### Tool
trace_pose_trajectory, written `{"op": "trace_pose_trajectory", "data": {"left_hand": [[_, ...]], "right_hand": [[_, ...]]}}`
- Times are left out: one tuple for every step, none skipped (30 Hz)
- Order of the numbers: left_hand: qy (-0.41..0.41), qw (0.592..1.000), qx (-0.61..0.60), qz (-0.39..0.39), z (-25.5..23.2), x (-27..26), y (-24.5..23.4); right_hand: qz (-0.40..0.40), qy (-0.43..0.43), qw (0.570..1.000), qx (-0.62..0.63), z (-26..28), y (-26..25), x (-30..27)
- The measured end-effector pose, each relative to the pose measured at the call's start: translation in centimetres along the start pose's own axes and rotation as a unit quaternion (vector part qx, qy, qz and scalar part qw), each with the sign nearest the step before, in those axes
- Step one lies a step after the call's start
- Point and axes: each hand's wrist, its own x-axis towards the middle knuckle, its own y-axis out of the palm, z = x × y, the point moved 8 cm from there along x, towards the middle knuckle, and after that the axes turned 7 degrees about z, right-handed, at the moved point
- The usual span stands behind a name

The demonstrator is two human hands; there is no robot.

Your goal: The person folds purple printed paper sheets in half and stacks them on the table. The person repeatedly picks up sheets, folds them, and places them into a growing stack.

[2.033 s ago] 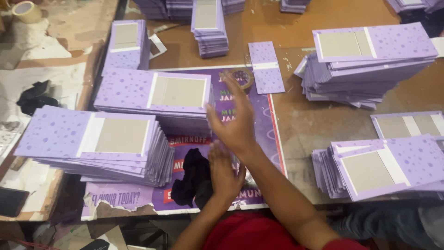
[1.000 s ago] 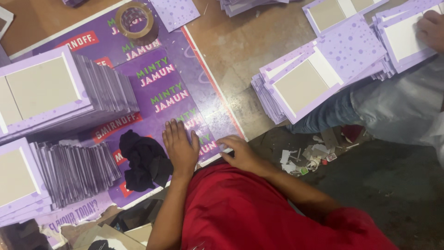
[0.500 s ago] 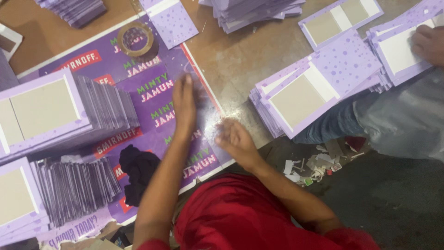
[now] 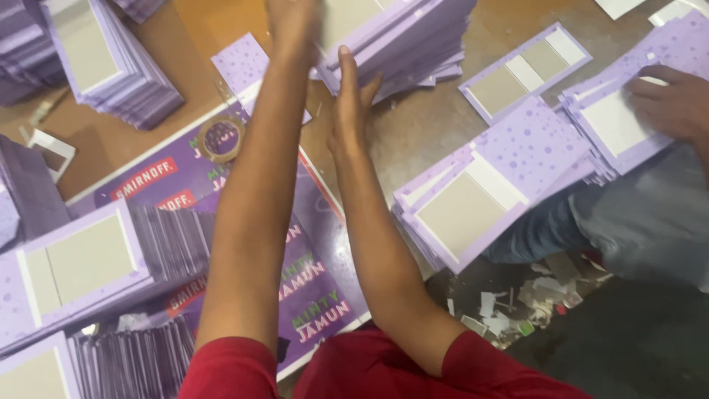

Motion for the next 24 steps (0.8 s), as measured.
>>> {"op": "trace_pose_trajectory", "data": {"left_hand": [[-0.015, 0.999, 0.047, -0.01, 0.6, -0.3, 0.4], [-0.001, 0.994, 0.104, -0.026, 0.4, -0.2, 0.5], [0.027, 0.985, 0.167, -0.043, -0.2, -0.1, 0.6], [0.088, 0.971, 0.221, -0.033, -1.8, 0.4, 1.3], [0.151, 0.949, 0.274, -0.03, -3.4, 0.5, 2.1], [0.149, 0.955, 0.237, 0.097, -3.5, 1.4, 3.8], [0.143, 0.944, 0.196, 0.222, -3.7, 1.4, 5.6], [0.125, 0.922, 0.188, 0.315, -4.1, 1.5, 7.0], [0.105, 0.891, 0.18, 0.404, -4.7, 1.5, 8.3], [0.084, 0.852, 0.171, 0.488, -5.2, 1.1, 9.4], [0.07, 0.825, 0.21, 0.521, -5.3, 1.0, 9.4], [0.054, 0.796, 0.249, 0.549, -5.2, 0.9, 9.2], [0.039, 0.764, 0.287, 0.576, -5.1, 0.8, 9.2], [0.006, 0.768, 0.263, 0.584, -5.0, 0.8, 8.8], [-0.027, 0.771, 0.238, 0.59, -4.8, 0.7, 8.4], [-0.061, 0.773, 0.212, 0.595, -4.5, 0.5, 8.1], [-0.063, 0.778, 0.204, 0.591, -4.5, 0.4, 7.9], [-0.064, 0.783, 0.196, 0.587, -4.5, 0.4, 7.7], [-0.065, 0.788, 0.188, 0.582, -4.5, 0.4, 7.6], [-0.048, 0.788, 0.198, 0.581, -4.5, 0.3, 7.6], [-0.03, 0.788, 0.209, 0.579, -4.6, 0.2, 7.6], [-0.014, 0.786, 0.218, 0.578, -4.6, 0.0, 7.7], [-0.021, 0.789, 0.21, 0.577, -4.3, -0.2, 7.7], [-0.026, 0.793, 0.2, 0.575, -4.2, -0.4, 7.8]], "right_hand": [[0.021, 0.009, 1.0, 0.006, -0.4, 0.4, 0.5], [0.018, 0.011, 1.0, 0.019, -0.5, 0.2, 0.9], [0.014, 0.013, 0.999, 0.032, -0.6, 0.1, 1.2], [0.006, 0.011, 0.999, 0.048, -0.6, -0.2, 1.5], [-0.006, 0.009, 0.999, 0.051, -0.4, -0.4, 2.0], [-0.023, 0.01, 0.998, 0.053, -0.4, -0.9, 2.0], [-0.04, 0.011, 0.998, 0.056, -0.4, -1.4, 2.0], [-0.048, 0.02, 0.997, 0.058, -0.5, -1.3, 2.3], [-0.055, 0.03, 0.996, 0.061, -0.5, -1.2, 2.5], [-0.061, 0.039, 0.995, 0.064, -0.3, -1.0, 2.8], [-0.053, 0.021, 0.996, 0.067, 0.2, -0.6, 3.3], [-0.044, 0.004, 0.997, 0.069, 0.8, -0.1, 3.7], [-0.035, -0.014, 0.997, 0.071, 1.4, 0.3, 4.0], [-0.047, -0.005, 0.997, 0.068, 1.4, 0.4, 4.2], [-0.059, 0.005, 0.996, 0.065, 1.4, 0.4, 4.3], [-0.07, 0.015, 0.996, 0.061, 1.3, 0.4, 4.3], [-0.071, 0.008, 0.995, 0.07, 1.4, 0.5, 4.3], [-0.071, 0.001, 0.994, 0.078, 1.5, 0.6, 4.5], [-0.071, -0.006, 0.994, 0.087, 1.6, 0.6, 4.6], [-0.064, -0.004, 0.994, 0.092, 1.4, 0.7, 4.7], [-0.057, -0.002, 0.994, 0.097, 1.2, 0.8, 4.9], [-0.051, 0.001, 0.994, 0.101, 1.0, 0.6, 5.0], [-0.048, -0.004, 0.993, 0.107, 0.8, 0.5, 5.0], [-0.043, -0.01, 0.993, 0.113, 0.7, 0.2, 5.2]]}}
